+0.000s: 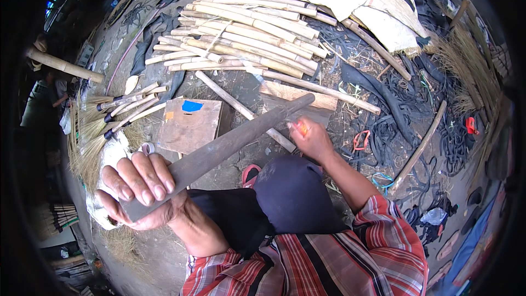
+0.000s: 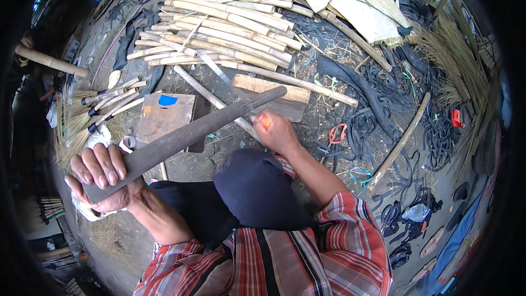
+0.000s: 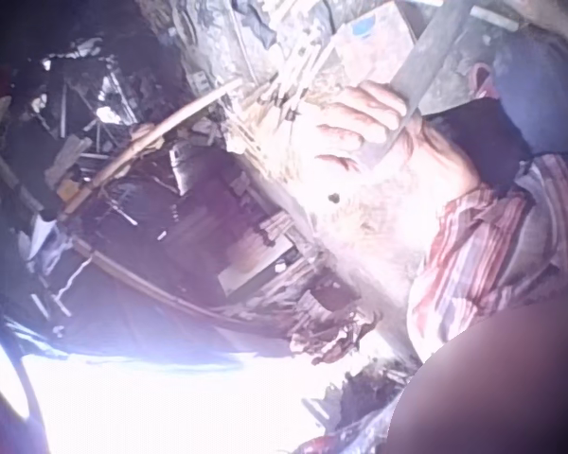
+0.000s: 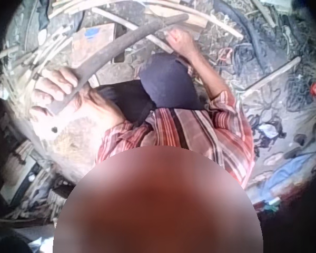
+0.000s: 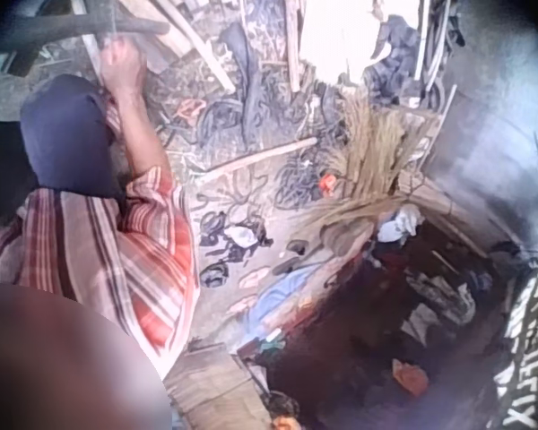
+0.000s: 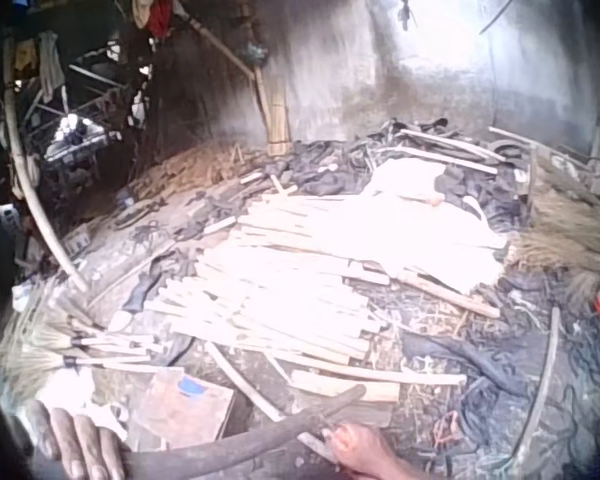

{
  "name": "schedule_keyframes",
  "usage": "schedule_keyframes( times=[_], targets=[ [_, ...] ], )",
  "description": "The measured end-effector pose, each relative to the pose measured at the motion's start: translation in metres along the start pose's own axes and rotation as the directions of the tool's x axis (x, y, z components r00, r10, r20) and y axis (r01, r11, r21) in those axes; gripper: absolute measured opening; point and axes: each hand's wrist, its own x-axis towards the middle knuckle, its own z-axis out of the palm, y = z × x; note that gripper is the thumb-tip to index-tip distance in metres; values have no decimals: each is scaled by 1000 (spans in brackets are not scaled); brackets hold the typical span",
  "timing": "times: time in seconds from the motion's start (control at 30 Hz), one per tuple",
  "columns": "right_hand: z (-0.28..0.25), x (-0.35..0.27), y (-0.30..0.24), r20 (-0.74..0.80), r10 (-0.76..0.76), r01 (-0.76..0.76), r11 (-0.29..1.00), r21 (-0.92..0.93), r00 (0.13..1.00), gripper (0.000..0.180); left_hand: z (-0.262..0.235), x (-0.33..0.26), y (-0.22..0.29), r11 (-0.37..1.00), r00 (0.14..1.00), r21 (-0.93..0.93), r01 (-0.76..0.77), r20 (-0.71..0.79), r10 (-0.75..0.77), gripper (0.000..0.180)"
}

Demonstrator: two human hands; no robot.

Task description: The person sits on the floor and uses a knife to sharpen the ends of bamboo sticks. They pick up sticks from a pile, hold them, and scrape the knife along the ends to create a point, then place the sticks back down.

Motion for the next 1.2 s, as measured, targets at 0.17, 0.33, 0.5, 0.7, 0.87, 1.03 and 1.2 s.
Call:
schedule_keyframes(
  times=[0.17, 0.33, 0.5, 0.7, 0.87, 1.03, 1.2],
  targets=[
    [5, 1, -4, -40, -161, 157, 983, -90, 986, 28, -2, 9, 9, 1000, 998, 9, 24, -58, -23, 47],
    [-7, 4, -13, -29, 137, -139, 986, -87, 990, 25, -4, 6, 2, 999, 997, 32, 44, -60, -42, 49],
    [0, -8, -13, 135, -5, 21, 993, -117, 991, 27, -12, 5, 5, 999, 999, -32, -7, -38, 6, 48],
    [4, 18, 59, -63, 201, -211, 914, -347, 977, 31, -29, 8, 20, 999, 997, 43, 2, -79, 1, 55],
    [20, -21, 106, -57, 289, -284, 855, -435, 956, 32, -29, -12, 15, 965, 904, 209, -160, -362, 228, 71],
    [45, -84, 80, -72, 72, -102, 716, -691, 995, 76, -9, -46, 42, 942, 880, 289, 171, -474, -14, 47],
    [54, -78, 58, 62, -484, 429, 702, -569, 873, 76, 10, -38, 106, 935, 893, 347, 72, -440, 95, 72]
  ],
)
